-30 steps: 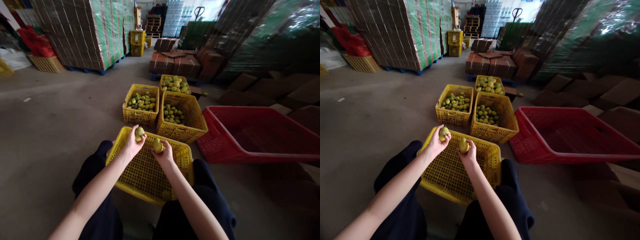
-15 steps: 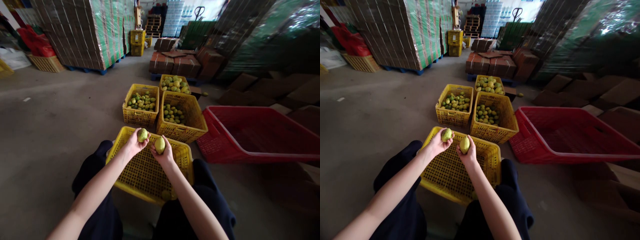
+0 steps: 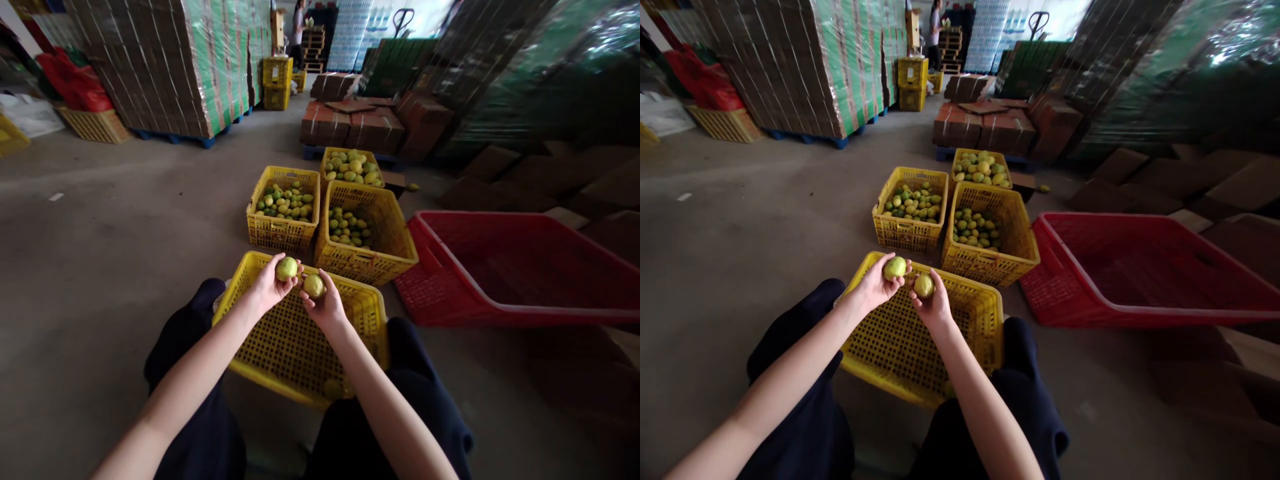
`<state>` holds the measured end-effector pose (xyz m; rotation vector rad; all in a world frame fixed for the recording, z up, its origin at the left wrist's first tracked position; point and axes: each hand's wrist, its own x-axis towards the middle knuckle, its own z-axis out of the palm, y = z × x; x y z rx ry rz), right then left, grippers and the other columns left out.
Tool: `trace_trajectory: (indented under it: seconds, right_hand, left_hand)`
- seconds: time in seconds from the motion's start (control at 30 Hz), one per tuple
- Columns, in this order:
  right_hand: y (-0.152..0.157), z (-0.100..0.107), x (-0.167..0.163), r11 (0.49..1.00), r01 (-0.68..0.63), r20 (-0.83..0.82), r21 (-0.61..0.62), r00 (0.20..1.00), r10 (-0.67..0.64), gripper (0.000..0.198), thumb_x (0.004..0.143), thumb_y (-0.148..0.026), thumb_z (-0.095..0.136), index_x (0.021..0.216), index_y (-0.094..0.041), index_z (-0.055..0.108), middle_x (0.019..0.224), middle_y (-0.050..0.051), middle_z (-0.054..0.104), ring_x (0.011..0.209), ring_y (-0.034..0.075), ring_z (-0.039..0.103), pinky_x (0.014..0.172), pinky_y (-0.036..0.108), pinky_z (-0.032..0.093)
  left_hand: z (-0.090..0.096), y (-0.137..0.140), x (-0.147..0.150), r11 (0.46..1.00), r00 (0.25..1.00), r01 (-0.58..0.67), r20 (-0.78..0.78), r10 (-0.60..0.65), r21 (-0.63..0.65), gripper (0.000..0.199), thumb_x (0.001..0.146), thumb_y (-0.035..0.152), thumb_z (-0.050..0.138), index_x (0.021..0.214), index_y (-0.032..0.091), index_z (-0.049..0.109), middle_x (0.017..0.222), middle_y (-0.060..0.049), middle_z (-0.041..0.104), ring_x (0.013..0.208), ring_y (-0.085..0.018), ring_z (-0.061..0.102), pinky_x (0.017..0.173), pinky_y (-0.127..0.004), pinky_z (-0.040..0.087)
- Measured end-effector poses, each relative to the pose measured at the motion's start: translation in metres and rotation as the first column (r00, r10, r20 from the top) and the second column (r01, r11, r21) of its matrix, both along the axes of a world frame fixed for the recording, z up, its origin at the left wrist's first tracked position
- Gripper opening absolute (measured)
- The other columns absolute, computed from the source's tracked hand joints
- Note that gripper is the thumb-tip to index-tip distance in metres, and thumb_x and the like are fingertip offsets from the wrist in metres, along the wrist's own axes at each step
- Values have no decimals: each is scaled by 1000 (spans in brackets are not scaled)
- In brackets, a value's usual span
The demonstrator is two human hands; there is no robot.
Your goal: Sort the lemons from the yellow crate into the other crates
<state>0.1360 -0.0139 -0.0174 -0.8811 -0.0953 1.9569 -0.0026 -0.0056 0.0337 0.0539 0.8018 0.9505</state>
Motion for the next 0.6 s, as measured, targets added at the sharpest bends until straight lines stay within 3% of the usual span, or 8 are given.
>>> trace_trajectory:
  seconds: [0.1,0.33,0.6]
  right_hand:
    - [1,2,1,1000,16,37,-2,999,-16,34,95,-37,40,75,-15,58,54,5,63,33,9,47,25,14,31]
    - [1,-5,2,999,-20,71,30,997,17,39,92,-43,42,67,-17,54,50,2,60,27,6,36,23,16,23]
    - [0,-6,5,995,-87,105,49,991,81,36,85,-48,56,70,-16,58,51,1,61,30,8,43,25,17,26]
  left_hand:
    - [0,0,1,1000,1000,-12,3,12,-8,38,96,26,42,118,1,61,64,-10,67,43,-10,56,37,-13,44]
    - [-3,0,6,998,997,-63,-43,64,28,19,92,21,49,82,10,61,65,-8,66,50,-12,61,44,-17,50]
    - [-11,1,3,996,995,-85,-55,86,10,19,91,25,52,78,14,61,66,-5,64,53,-12,60,43,-18,49]
